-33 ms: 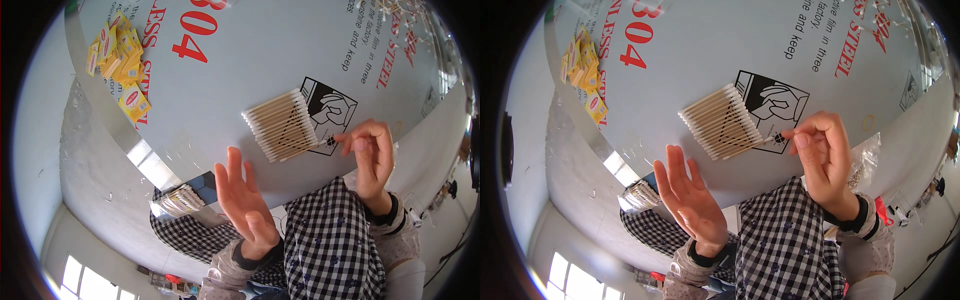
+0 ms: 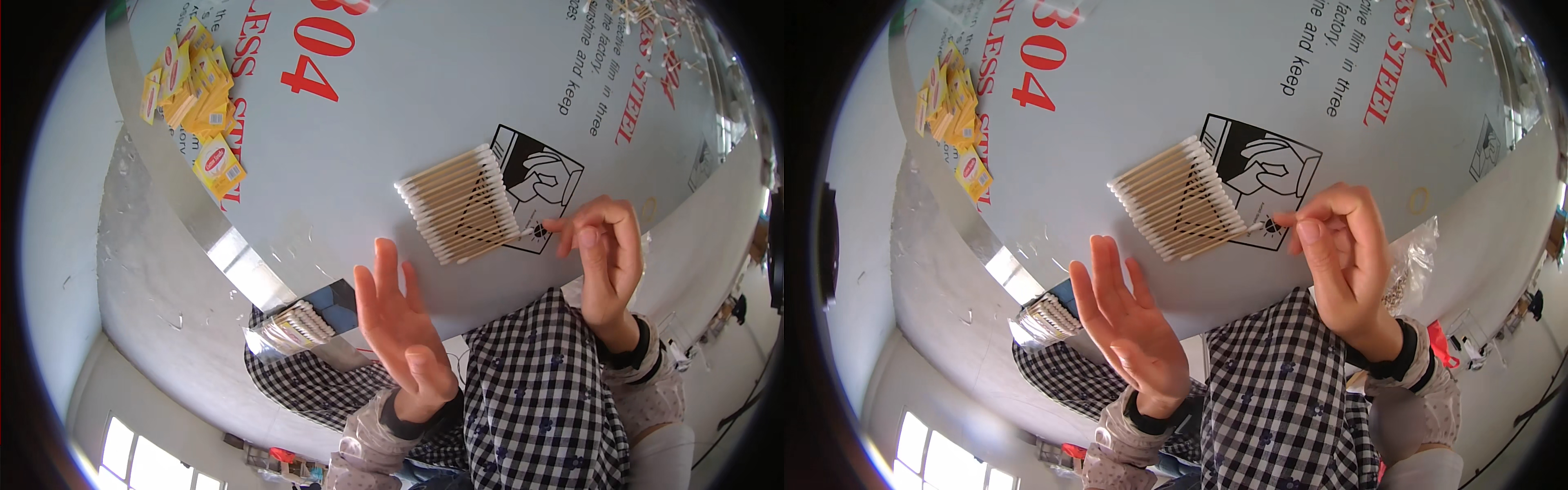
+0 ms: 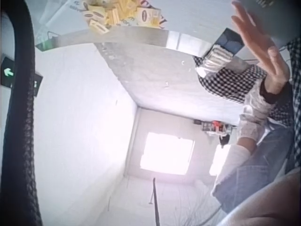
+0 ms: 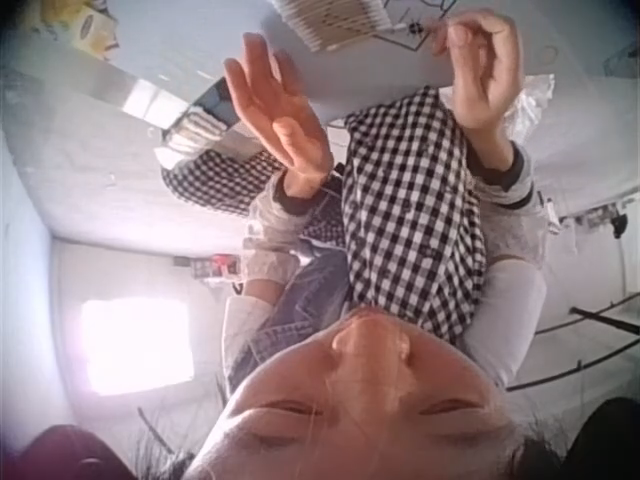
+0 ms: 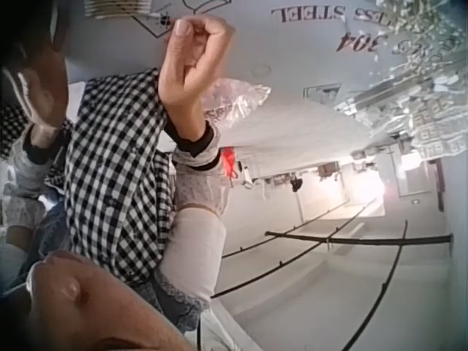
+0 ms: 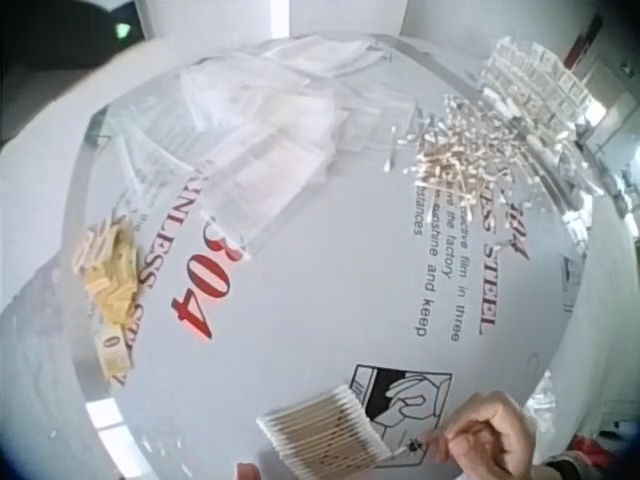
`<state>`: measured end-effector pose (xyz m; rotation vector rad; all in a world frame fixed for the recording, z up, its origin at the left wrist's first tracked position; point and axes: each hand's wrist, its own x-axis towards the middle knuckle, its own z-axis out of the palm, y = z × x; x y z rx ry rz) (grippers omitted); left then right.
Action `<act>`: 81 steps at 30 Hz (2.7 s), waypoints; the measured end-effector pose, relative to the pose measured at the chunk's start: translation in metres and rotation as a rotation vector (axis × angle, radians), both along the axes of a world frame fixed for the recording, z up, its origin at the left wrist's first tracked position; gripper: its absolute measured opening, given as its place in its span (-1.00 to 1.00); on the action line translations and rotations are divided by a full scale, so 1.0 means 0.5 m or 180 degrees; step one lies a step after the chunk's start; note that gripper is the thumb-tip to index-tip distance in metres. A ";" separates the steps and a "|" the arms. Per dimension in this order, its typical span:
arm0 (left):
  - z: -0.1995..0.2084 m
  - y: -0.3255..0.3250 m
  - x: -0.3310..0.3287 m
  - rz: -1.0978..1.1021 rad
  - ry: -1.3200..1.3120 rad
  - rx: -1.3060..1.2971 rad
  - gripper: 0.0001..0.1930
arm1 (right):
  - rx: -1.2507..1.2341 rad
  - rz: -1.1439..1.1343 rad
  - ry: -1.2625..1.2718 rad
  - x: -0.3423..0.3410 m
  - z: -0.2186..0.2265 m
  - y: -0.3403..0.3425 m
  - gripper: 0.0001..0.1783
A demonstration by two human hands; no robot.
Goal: Manually organizing cotton swabs into neat rows and placing them into plastic packaging.
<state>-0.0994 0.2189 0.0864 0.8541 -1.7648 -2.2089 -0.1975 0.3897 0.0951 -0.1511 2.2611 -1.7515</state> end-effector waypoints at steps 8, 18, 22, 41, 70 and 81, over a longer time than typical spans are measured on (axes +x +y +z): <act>-0.016 0.020 0.015 -0.0172 0.0155 0.0250 -0.05 | -0.0602 -0.0065 -0.0608 0.018 0.006 -0.027 -0.91; -0.035 -0.016 0.002 -0.1217 0.0430 -0.2261 -0.11 | 0.0666 0.0776 0.0698 -0.039 0.004 -0.008 -0.87; -0.035 -0.010 -0.033 -0.2042 -0.0123 -0.3470 -0.21 | 0.0980 0.1064 0.0878 -0.051 -0.003 -0.012 -0.77; -0.036 -0.003 0.015 -0.2575 -0.0535 -0.4009 -0.03 | 0.1094 0.1193 0.0943 -0.047 -0.013 -0.005 -0.74; -0.050 0.007 0.010 -0.2464 -0.0715 -0.4446 -0.02 | 0.1014 0.1336 0.0884 -0.074 -0.008 -0.029 -0.75; -0.049 0.010 0.011 -0.2428 -0.0699 -0.4427 -0.03 | 0.1104 0.1356 0.0972 -0.079 -0.007 -0.034 -0.75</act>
